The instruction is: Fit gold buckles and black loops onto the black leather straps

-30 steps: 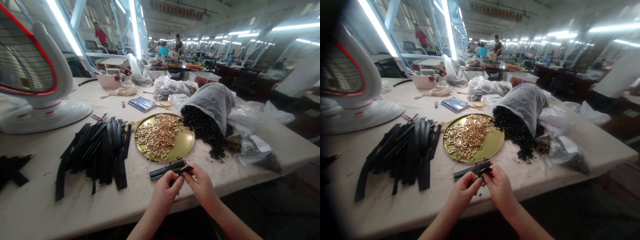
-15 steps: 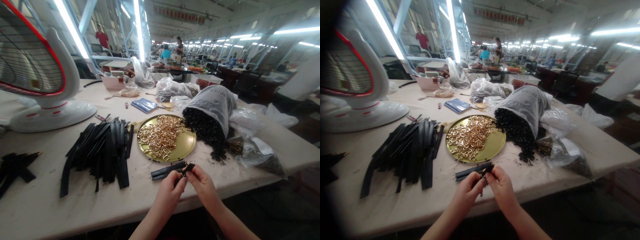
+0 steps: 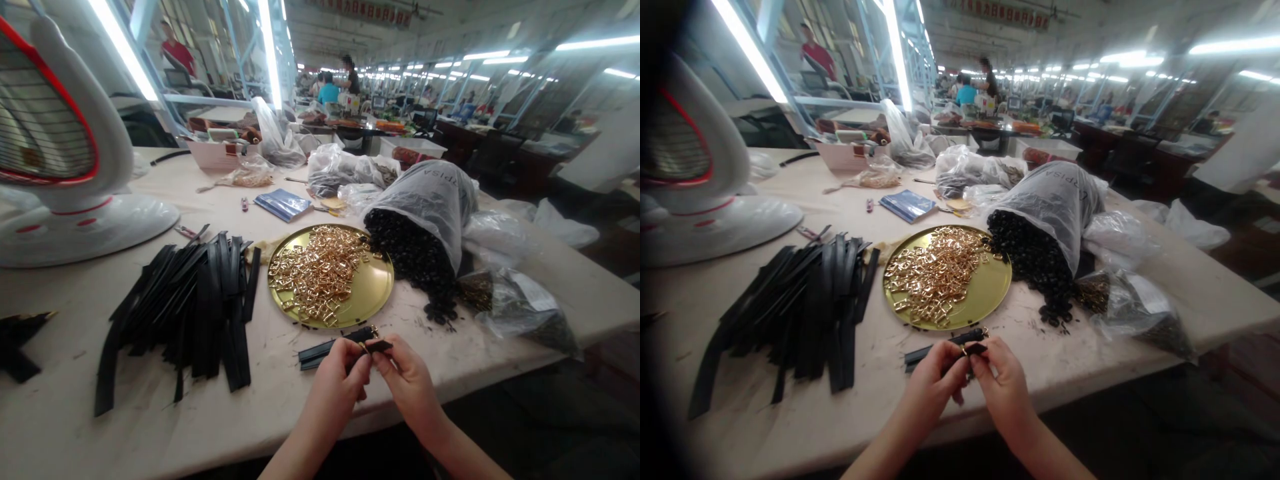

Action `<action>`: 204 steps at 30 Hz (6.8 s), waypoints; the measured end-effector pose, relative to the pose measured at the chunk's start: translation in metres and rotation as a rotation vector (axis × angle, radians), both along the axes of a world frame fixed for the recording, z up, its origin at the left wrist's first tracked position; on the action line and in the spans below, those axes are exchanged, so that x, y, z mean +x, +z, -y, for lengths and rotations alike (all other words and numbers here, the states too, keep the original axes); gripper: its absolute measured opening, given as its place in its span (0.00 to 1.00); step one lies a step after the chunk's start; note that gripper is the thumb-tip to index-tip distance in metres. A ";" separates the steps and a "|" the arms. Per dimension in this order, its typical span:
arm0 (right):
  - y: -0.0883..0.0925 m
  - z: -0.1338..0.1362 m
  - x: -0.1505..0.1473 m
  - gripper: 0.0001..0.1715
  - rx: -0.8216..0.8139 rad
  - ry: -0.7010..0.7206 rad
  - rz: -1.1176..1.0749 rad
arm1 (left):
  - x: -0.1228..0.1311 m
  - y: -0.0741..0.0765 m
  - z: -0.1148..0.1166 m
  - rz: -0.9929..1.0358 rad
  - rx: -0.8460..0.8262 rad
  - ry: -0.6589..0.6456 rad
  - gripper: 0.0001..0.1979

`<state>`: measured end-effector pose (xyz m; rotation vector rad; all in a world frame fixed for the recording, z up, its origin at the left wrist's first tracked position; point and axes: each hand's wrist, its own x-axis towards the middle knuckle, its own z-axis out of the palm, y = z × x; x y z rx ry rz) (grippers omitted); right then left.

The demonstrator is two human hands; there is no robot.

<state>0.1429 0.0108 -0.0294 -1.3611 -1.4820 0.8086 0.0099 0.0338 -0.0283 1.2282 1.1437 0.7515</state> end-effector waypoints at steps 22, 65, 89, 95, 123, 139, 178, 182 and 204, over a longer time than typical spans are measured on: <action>-0.011 -0.078 0.127 0.06 -0.137 -0.273 1.004 | 0.020 -0.012 -0.022 0.118 -0.210 -0.055 0.14; -0.006 -0.022 0.004 0.13 -0.239 -0.141 -0.628 | 0.001 -0.002 -0.011 -0.112 0.089 -0.010 0.11; -0.001 -0.033 0.020 0.10 -0.128 -0.179 -0.347 | 0.005 0.000 -0.017 -0.111 0.054 -0.023 0.11; 0.005 -0.032 0.019 0.10 -0.347 -0.006 -0.645 | 0.004 0.001 -0.013 -0.121 0.077 -0.001 0.11; 0.019 -0.001 0.006 0.12 -0.244 0.080 -0.570 | 0.000 0.010 0.000 0.145 0.018 -0.028 0.14; 0.011 -0.013 0.014 0.15 -0.566 0.260 -0.697 | -0.002 -0.001 -0.010 -0.353 0.121 -0.034 0.10; 0.024 0.012 0.040 0.05 -0.289 0.287 0.132 | -0.006 -0.008 0.015 -0.106 -0.027 -0.246 0.07; 0.017 0.013 0.035 0.06 -0.241 0.202 0.136 | -0.013 -0.010 0.012 -0.222 0.072 -0.265 0.07; 0.011 0.005 0.037 0.06 -0.210 0.177 0.163 | -0.012 -0.006 0.002 -0.264 0.004 -0.237 0.05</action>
